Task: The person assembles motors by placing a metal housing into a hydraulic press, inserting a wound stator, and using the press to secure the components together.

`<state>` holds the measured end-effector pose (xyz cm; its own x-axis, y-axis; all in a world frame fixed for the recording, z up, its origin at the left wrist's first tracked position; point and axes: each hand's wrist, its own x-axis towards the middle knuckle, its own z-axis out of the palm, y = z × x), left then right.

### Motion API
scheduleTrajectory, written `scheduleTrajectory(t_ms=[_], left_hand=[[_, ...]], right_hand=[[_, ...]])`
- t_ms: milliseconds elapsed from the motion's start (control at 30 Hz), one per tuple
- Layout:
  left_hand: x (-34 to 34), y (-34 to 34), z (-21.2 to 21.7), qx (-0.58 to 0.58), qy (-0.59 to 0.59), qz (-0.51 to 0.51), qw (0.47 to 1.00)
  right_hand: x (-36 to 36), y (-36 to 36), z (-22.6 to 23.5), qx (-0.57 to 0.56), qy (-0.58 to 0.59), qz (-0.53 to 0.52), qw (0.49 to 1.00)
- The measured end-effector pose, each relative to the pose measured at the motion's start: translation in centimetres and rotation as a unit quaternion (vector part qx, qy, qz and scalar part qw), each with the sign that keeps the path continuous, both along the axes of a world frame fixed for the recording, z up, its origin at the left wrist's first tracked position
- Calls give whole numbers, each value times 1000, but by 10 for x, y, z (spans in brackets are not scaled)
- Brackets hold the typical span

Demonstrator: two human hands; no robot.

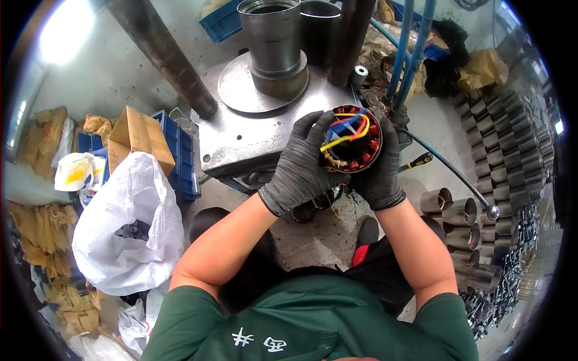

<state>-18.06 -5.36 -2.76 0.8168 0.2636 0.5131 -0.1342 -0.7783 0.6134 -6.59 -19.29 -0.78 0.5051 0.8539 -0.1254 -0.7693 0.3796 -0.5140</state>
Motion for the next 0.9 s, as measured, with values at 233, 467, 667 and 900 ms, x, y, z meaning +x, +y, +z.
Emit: scheduleTrajectory(t_ms=[233, 467, 667, 900], left_hand=[[-5, 3, 9, -40, -7, -41, 998], [-10, 8, 7, -66, -64, -87, 992], [-16, 17, 6, -96, -40, -63, 993], [-11, 13, 7, -111, -101, -65, 987]], right_hand=[[1, -4, -5, 8, 21, 37, 999], [0, -3, -2, -4, -26, 23, 999], [-3, -3, -2, -46, -43, 9, 998], [-6, -4, -14, -27, -37, 53, 998]])
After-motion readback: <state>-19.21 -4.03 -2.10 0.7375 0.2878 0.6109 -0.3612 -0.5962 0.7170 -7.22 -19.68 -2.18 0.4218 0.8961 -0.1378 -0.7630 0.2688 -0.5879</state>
